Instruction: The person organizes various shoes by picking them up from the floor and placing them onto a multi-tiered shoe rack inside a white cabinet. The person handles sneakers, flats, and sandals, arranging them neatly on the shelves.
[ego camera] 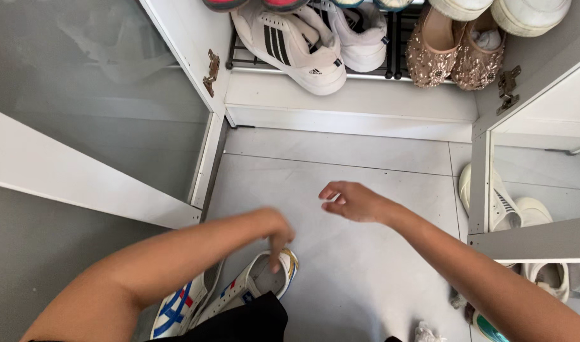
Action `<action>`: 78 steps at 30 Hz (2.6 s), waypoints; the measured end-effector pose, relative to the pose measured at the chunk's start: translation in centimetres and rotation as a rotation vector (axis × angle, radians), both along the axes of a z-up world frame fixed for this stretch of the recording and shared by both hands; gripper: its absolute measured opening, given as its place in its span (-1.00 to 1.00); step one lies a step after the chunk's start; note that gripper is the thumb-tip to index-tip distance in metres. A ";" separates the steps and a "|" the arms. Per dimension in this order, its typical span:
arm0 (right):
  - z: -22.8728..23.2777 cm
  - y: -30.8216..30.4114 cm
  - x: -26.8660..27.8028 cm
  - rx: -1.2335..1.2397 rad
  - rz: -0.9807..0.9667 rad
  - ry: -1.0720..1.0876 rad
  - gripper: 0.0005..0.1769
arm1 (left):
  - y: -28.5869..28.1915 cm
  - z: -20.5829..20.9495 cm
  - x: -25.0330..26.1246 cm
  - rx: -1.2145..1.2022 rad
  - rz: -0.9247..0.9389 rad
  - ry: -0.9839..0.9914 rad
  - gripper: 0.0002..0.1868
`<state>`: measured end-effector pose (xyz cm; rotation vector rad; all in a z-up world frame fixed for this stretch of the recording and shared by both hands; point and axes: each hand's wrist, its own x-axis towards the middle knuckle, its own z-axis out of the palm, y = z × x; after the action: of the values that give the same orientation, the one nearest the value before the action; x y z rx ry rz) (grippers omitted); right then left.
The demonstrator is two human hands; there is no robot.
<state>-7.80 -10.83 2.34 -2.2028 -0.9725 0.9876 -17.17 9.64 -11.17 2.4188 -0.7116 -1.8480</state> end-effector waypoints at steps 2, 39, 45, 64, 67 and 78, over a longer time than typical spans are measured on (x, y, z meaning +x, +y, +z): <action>-1.0 0.3 -0.9 -0.054 0.079 0.038 -0.57 | 1.0 -3.2 -5.5 -0.111 -0.012 -0.214 -0.34; -16.5 1.8 -0.2 -0.199 -0.482 -0.003 0.02 | 10.7 -1.7 -8.2 0.334 0.184 -0.948 -0.91; -14.5 -0.9 1.1 -0.048 -0.656 -0.092 -0.28 | 7.3 7.6 6.2 0.131 0.365 -1.063 -0.70; -20.7 -6.9 -4.7 -0.294 -1.178 0.532 0.05 | 2.7 -11.5 -1.6 -0.187 1.670 0.172 -0.01; -19.6 -7.2 -2.0 -0.178 -1.274 0.470 0.00 | 1.4 -9.4 0.2 -0.381 1.915 0.154 -0.07; -12.3 -7.4 2.6 0.511 -1.561 0.422 -0.18 | -4.0 9.1 1.8 -1.307 2.552 -0.205 -0.29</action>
<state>-5.20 -18.18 -9.98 -1.4815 0.6553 0.2898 -15.33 5.62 -2.09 0.7184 0.8071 0.1795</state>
